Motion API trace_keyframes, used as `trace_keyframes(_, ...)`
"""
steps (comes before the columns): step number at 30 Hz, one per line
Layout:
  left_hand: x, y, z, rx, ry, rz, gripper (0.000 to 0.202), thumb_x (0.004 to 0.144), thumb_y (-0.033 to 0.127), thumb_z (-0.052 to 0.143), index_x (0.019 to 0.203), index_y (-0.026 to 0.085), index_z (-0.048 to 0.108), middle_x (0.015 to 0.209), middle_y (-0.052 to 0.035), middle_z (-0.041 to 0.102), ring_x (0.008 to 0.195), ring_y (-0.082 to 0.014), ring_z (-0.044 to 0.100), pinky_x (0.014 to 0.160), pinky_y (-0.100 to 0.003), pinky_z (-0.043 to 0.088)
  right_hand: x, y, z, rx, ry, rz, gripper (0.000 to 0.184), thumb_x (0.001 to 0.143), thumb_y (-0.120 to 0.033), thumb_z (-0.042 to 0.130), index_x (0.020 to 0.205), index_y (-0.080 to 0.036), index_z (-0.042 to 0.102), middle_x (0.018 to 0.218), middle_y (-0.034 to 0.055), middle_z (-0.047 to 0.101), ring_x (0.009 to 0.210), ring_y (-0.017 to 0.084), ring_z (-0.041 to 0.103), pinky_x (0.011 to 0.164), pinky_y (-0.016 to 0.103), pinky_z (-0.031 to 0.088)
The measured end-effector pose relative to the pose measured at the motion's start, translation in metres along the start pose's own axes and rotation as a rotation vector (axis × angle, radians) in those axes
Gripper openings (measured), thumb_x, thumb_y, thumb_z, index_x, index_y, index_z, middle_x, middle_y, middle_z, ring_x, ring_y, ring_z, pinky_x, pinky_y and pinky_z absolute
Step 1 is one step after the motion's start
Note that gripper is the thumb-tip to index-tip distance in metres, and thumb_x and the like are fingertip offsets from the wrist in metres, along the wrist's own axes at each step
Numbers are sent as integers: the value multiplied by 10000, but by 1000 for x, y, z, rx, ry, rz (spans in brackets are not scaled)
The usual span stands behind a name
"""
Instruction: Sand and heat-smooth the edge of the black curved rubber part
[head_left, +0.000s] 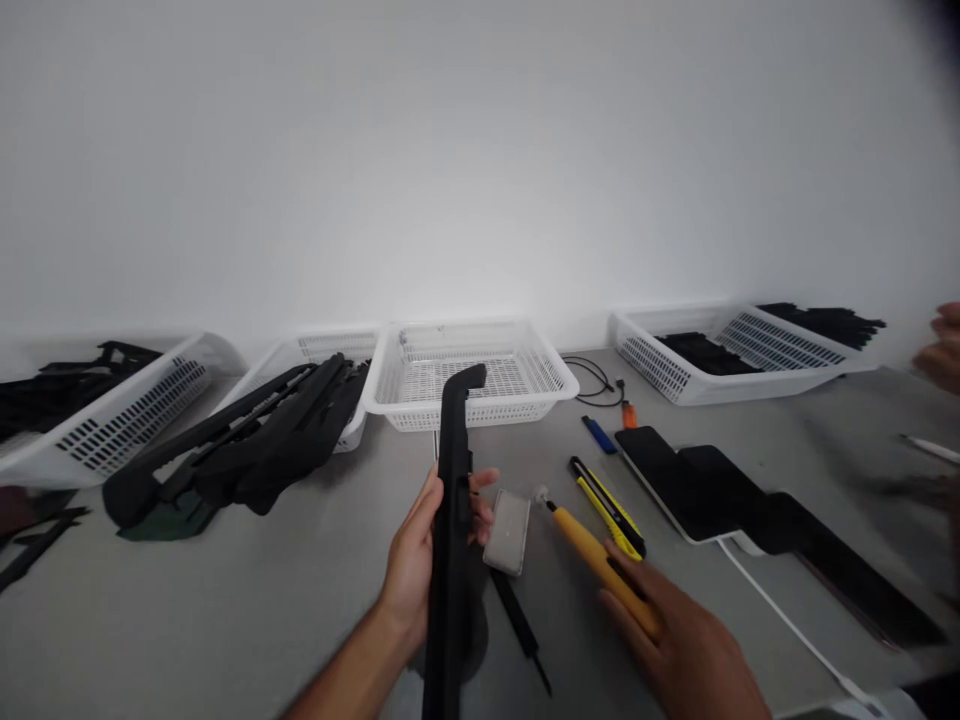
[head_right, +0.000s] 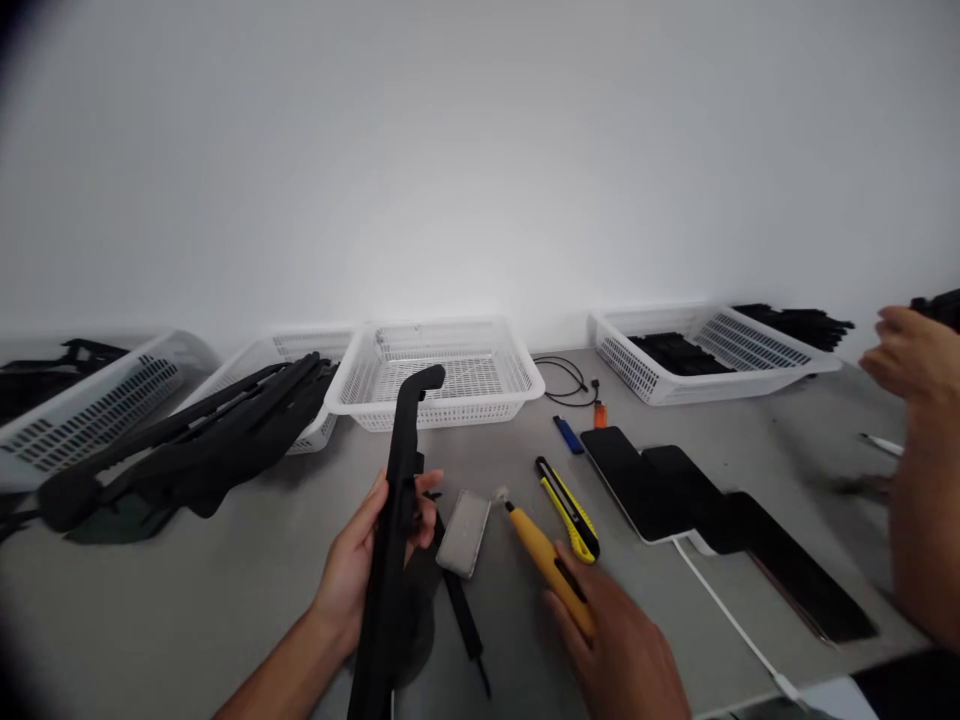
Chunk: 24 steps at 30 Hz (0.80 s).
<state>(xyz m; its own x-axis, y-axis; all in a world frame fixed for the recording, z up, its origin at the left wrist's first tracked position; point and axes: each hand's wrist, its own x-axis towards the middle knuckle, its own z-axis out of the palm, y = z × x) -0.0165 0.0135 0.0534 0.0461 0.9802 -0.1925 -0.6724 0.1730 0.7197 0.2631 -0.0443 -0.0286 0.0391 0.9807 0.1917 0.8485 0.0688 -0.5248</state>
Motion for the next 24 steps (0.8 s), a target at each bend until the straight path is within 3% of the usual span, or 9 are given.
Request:
trace_keyframes(4, 2, -1, -2, 78, 15, 49, 408, 965, 479, 766, 1156, 119, 747, 739, -60, 757, 520, -131, 557, 474, -239, 416, -3, -9, 29, -159, 241, -168, 506, 1090, -492, 443, 1432, -200, 676, 1273, 158, 809, 1080, 354, 782, 871, 524, 666)
trace_keyframes(7, 3, -3, -4, 108, -7, 41, 453, 959, 543, 761, 1140, 129, 730, 573, 25, 628, 445, -108, 450, 427, -226, 332, -12, -26, 41, -230, 338, -313, 406, 1084, -434, 501, 1387, -224, 669, 1306, 147, 772, 1128, 362, 713, 943, 543, 589)
trace_keyframes(10, 3, -4, -6, 159, -26, 50, 432, 940, 571, 777, 1060, 162, 708, 587, 48, 624, 413, -75, 385, 407, -206, 308, -22, -43, 50, -219, 220, -454, 259, 1011, -421, 679, 1221, -274, 707, 1116, 70, 807, 1035, 318, 732, 905, 453, 567)
trace_keyframes(13, 3, -4, -6, 192, -18, 67, 373, 900, 493, 838, 1058, 198, 671, 704, 47, 684, 416, -54, 393, 397, -185, 333, -24, -55, 57, -173, 54, -435, 197, 932, -345, 770, 1111, -296, 704, 1003, 20, 819, 951, 299, 771, 797, 401, 575)
trace_keyframes(16, 2, -2, -5, 201, -19, 62, 329, 893, 424, 850, 1048, 207, 656, 700, 62, 659, 420, -51, 411, 402, -171, 357, -19, -64, 57, -130, 1, -400, 162, 928, -268, 742, 1080, -285, 689, 933, 13, 827, 879, 286, 793, 725, 375, 591)
trace_keyframes(18, 2, -2, -4, 201, -19, 63, 307, 892, 396, 849, 1035, 205, 656, 743, 51, 677, 425, -45, 421, 395, -163, 356, -16, -75, 57, -108, -6, -398, 189, 931, -249, 722, 1115, -277, 684, 961, 24, 828, 899, 282, 797, 744, 368, 611)
trace_keyframes(21, 2, -2, -3, 168, -13, 71, 265, 923, 382, 809, 1066, 211, 665, 916, 8, 734, 456, -47, 469, 403, -168, 389, -14, -103, 60, -5, -62, -450, 404, 861, -233, 761, 1255, -278, 680, 1150, 39, 807, 1022, 273, 782, 833, 358, 642)
trace_keyframes(24, 2, 0, -2, 89, -47, 59, 221, 988, 414, 721, 1043, 205, 678, 946, -13, 729, 492, -63, 508, 435, -181, 431, -8, -129, 65, 133, -95, -489, 298, 786, -133, 767, 1046, -277, 742, 1088, 24, 797, 989, 271, 766, 842, 366, 646)
